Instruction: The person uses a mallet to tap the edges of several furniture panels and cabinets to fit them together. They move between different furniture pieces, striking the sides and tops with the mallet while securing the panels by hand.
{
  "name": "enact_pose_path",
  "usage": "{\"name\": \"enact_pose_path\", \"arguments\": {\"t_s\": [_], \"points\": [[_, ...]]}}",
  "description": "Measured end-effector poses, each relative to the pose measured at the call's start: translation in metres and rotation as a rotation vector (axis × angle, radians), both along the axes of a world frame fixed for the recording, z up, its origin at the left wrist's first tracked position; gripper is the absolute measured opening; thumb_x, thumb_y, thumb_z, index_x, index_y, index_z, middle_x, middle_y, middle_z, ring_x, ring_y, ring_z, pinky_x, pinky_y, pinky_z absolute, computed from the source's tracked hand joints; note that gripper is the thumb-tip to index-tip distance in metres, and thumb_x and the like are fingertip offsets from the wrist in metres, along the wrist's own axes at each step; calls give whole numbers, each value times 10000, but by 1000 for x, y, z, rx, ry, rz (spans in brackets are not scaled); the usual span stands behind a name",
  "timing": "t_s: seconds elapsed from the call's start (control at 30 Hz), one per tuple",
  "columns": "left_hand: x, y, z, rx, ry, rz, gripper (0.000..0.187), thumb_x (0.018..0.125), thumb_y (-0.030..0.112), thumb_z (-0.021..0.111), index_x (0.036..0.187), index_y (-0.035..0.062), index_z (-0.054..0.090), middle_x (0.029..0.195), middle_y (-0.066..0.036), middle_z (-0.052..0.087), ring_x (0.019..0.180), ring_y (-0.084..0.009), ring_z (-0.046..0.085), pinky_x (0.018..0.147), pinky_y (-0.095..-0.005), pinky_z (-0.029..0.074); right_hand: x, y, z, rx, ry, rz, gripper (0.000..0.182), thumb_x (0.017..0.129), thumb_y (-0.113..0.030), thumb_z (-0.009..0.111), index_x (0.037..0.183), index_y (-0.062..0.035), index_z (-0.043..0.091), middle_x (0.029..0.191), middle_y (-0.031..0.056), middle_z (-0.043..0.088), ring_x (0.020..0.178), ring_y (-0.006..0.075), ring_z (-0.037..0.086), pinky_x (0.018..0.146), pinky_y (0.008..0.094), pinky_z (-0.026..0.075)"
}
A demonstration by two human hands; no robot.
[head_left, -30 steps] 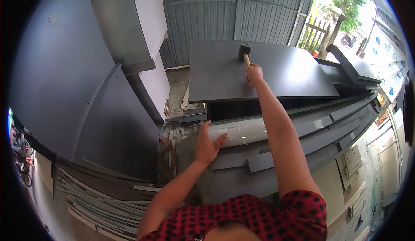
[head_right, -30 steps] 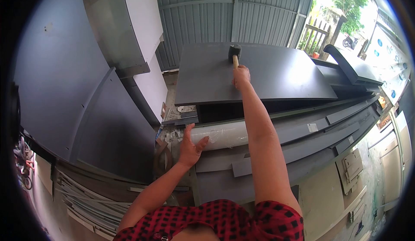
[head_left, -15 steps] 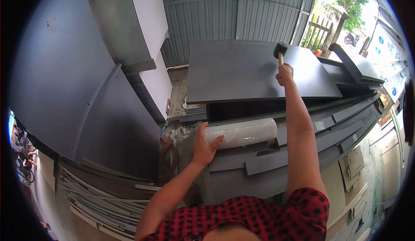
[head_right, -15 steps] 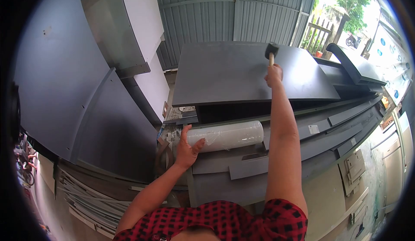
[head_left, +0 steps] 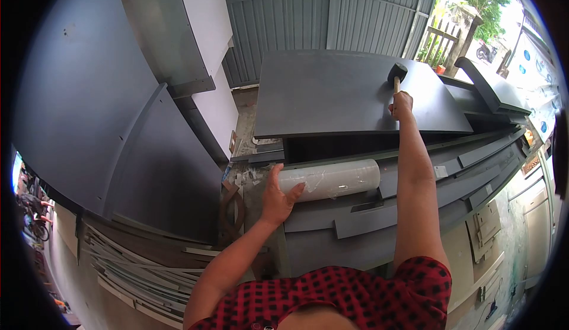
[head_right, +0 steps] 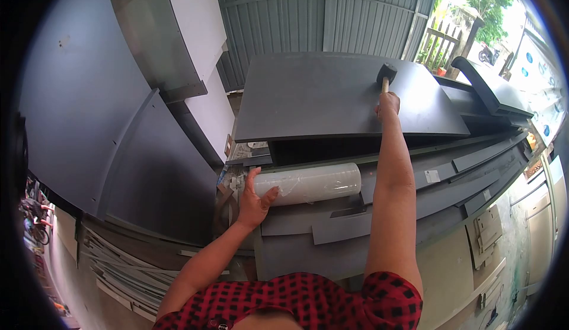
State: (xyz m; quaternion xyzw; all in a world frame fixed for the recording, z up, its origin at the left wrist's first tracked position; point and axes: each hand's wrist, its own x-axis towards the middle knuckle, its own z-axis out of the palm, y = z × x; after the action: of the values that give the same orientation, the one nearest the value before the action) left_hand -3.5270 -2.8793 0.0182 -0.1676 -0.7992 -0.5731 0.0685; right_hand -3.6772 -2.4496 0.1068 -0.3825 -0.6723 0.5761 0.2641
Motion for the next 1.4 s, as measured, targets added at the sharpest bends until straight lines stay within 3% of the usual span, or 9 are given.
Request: {"name": "enact_pose_path", "arguments": {"t_s": [0.23,0.37,0.43,0.53,0.6,0.7,0.8,1.0,1.4], "points": [[-9,-9,-5,1,39,2,818,800,527,616,1346,-2,316,1248,-221,493,1162,-347,488,984,-379,361,-16,-8,-23,161,105,199,313,810,-121,506,1101,-36,585,731,106,540,475,198,533,394,341,412],[-58,-24,22,83,-213,-126,786,824,565,557,1316,-18,366,1084,-214,605,1062,-318,569,906,-362,417,7,-90,25,-6,89,279,349,802,-99,510,1142,-41,566,788,112,533,471,202,510,386,345,397],[-90,-18,31,-101,46,-98,761,835,596,518,1280,-11,409,1012,-191,631,1004,-257,586,828,-333,456,0,-123,29,-122,119,319,330,813,-118,540,1141,-93,569,820,100,511,509,206,509,382,322,415],[-107,11,90,9,25,-193,752,818,634,510,1264,32,440,1060,-151,603,937,-225,578,759,-350,487,-14,-181,34,-240,172,386,346,820,-105,535,1165,-119,561,837,103,512,528,206,525,380,338,408],[-111,31,114,335,-512,-234,752,807,617,548,1302,72,397,1117,-112,540,953,-208,569,787,-381,498,-13,-219,40,-258,149,468,344,826,-104,543,1169,-116,562,823,94,532,573,212,550,404,364,427],[-134,53,102,648,-797,-327,727,753,670,564,1253,156,445,1123,-68,530,956,-211,556,750,-425,501,-16,-266,38,-183,157,567,336,825,-112,545,1158,-81,574,811,104,571,617,222,572,445,383,450],[-127,54,105,923,-729,-485,684,739,669,577,1208,184,469,1113,-33,539,970,-196,555,754,-439,492,-7,-292,33,-105,178,618,322,840,-150,549,1143,-42,577,843,111,604,665,204,580,527,368,471],[-131,54,88,923,-748,-275,608,761,644,514,1175,199,493,1097,-13,548,952,-176,567,754,-412,478,-19,-299,2,132,141,633,342,819,-198,560,1105,-19,615,920,171,656,787,263,640,673,369,495],[-137,60,66,939,-797,-331,648,762,632,516,1235,193,463,1120,-47,541,958,-219,569,740,-453,480,-5,-303,-3,198,23,501,349,812,-217,547,1117,-63,622,1006,189,644,950,322,621,810,396,479]]}}
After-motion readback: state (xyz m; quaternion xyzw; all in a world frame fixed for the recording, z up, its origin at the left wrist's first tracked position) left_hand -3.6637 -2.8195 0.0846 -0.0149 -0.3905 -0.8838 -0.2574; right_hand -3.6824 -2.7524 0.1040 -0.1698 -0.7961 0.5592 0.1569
